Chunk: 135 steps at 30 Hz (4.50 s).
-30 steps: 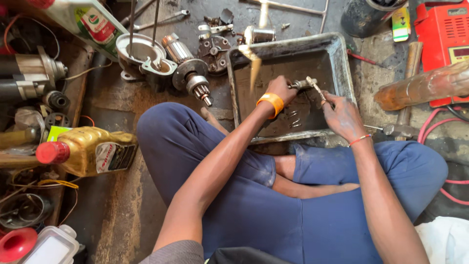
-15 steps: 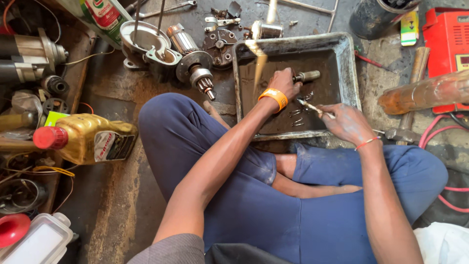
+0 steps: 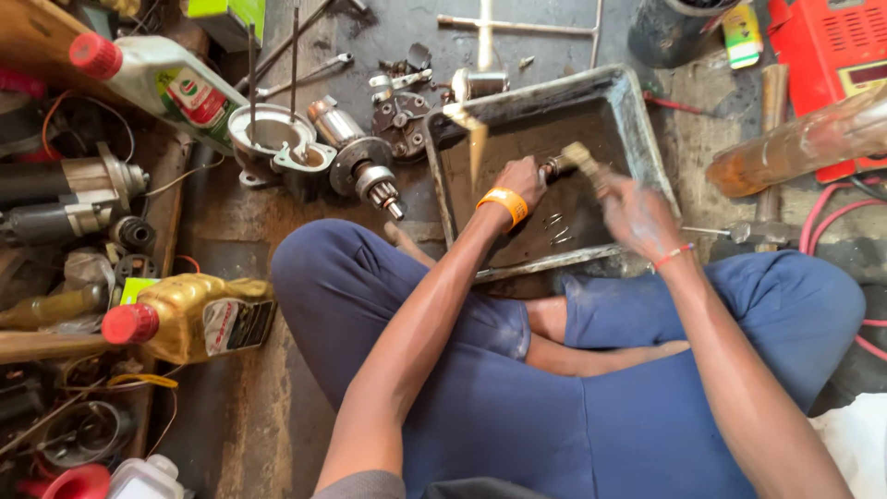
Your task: The person sits on the floor and cleans small mechanical parts by pouring liquid from a plastic bottle into a metal tray and scrubbing the parts with a brush. The person handles several small metal components, repeatedly rinsing and scrubbing them in the tray.
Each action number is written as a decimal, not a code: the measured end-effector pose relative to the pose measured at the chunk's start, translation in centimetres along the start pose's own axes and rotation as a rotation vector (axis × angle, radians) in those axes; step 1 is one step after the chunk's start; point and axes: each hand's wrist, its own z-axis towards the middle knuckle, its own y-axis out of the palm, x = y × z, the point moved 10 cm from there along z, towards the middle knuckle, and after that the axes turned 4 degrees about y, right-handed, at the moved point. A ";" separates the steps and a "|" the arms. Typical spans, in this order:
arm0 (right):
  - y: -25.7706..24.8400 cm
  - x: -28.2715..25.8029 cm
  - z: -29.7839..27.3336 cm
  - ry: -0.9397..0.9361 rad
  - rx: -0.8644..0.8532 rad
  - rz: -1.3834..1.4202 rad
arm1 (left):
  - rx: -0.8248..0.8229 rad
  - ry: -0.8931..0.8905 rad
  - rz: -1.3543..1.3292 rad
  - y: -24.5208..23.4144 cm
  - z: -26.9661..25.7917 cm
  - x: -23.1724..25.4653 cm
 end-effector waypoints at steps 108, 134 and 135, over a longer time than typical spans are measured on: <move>-0.8 -5.2 -1.1 -0.282 0.055 0.302 | 0.090 -0.124 -0.105 -1.8 1.7 -0.8; 0.4 -3.0 1.4 -0.147 -0.076 0.398 | 0.100 -0.169 -0.069 -2.5 1.4 -0.4; 1.2 -2.8 0.8 -0.157 -0.135 0.415 | 0.088 -0.171 -0.048 -2.1 0.4 -0.2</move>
